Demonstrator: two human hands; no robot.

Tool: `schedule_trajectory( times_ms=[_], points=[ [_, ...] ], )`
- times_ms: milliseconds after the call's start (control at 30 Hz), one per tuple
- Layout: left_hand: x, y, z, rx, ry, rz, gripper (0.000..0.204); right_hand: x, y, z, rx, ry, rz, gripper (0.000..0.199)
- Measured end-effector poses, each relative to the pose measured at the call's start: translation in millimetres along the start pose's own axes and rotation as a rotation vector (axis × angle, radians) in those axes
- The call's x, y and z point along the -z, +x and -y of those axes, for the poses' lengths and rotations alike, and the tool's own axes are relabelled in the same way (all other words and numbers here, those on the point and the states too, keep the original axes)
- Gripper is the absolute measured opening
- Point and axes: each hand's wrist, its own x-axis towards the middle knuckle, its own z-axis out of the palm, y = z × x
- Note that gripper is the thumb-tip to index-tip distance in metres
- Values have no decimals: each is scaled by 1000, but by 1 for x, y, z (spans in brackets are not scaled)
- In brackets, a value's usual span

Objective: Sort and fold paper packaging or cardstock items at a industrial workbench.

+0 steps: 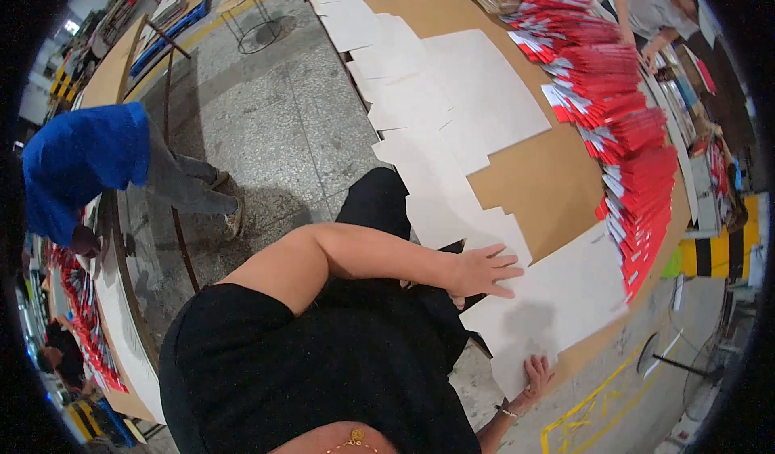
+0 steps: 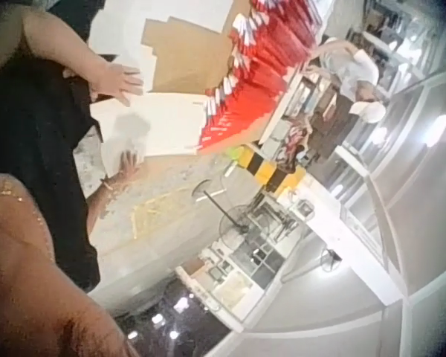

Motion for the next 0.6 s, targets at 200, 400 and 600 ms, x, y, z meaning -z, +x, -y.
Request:
schedule_trajectory(
  times_ms=[200, 400, 600],
  points=[
    [-12, 30, -19, -29, -57, -1, 75, 17, -19, 34, 65, -376, 99, 41],
    [19, 50, -28, 228, -291, 98, 32, -8, -26, -11, -571, 76, -279, 50],
    [-25, 48, -50, 123, -136, -458, 40, -25, 31, 25, -141, -448, -356, 54]
  ],
)
